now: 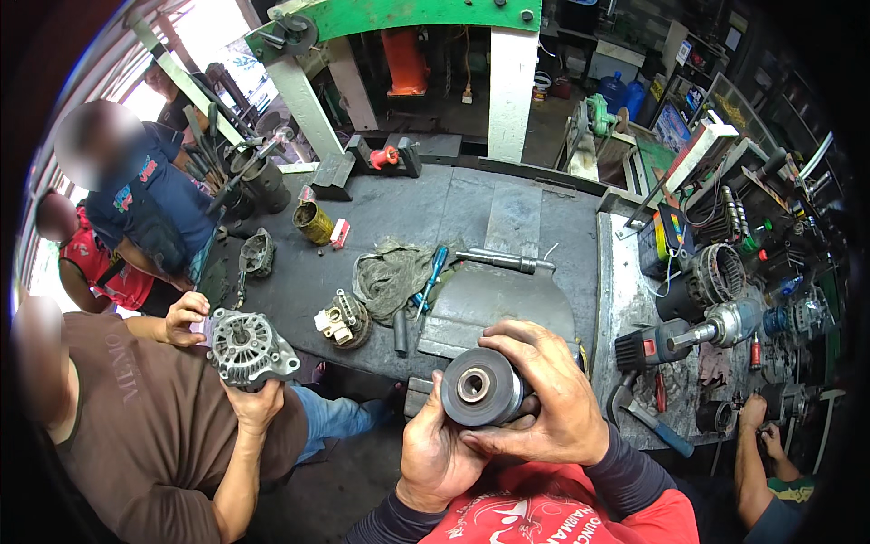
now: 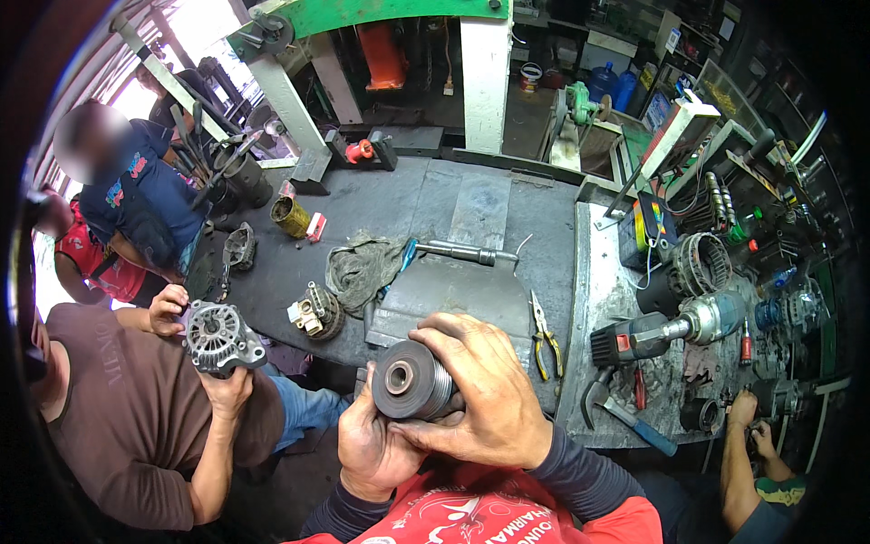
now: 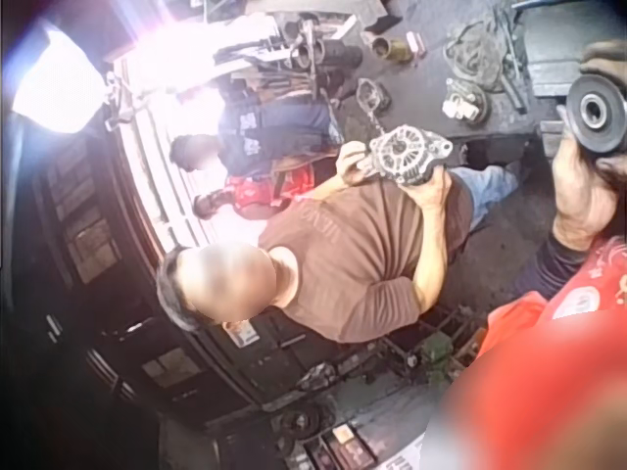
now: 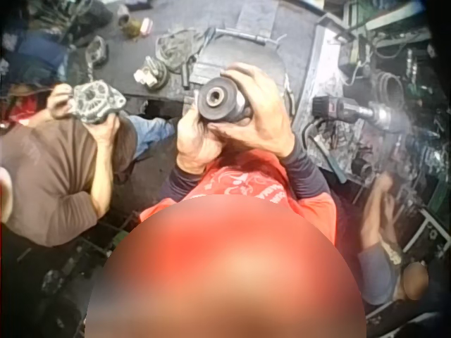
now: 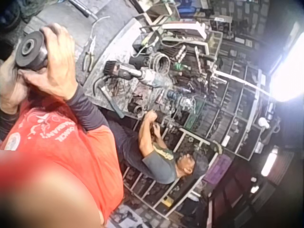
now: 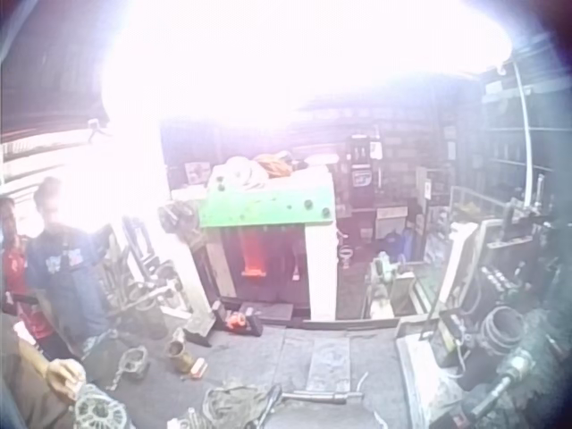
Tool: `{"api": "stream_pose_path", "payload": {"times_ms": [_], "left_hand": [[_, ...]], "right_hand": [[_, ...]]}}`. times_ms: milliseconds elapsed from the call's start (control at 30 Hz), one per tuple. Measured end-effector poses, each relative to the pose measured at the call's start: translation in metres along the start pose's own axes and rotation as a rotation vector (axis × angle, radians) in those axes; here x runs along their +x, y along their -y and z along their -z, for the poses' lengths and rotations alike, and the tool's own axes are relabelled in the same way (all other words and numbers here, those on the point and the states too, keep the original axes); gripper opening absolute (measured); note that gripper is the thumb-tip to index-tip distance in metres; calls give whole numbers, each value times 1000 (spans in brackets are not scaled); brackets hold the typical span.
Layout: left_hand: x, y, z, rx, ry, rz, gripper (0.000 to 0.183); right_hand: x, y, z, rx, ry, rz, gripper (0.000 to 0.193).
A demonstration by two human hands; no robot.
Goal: The person uses a cordless impact wrench to remove the pulley from an alternator. They then separate the housing halves and set the components on the workbench.
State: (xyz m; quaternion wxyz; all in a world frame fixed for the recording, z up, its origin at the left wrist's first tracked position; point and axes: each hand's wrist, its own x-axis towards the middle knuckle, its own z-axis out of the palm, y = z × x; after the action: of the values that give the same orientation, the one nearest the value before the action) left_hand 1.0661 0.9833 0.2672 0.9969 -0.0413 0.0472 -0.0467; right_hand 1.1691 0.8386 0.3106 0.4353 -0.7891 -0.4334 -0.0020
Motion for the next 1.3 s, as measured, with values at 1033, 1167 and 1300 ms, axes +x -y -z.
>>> {"api": "stream_pose_path", "payload": {"times_ms": [1033,1167,1300], "left_hand": [[115,-184,37,1139,-279,-811,38],[178,-253,77,1549,-910,-875,48],[202,-286,112,1882,-1295,-720,56]], "right_hand": [[-45,4,50,-47,-80,-195,72],[-72,11,56,-34,-80,-330,60],[-89,12,58,44,-148,-456,50]]}}
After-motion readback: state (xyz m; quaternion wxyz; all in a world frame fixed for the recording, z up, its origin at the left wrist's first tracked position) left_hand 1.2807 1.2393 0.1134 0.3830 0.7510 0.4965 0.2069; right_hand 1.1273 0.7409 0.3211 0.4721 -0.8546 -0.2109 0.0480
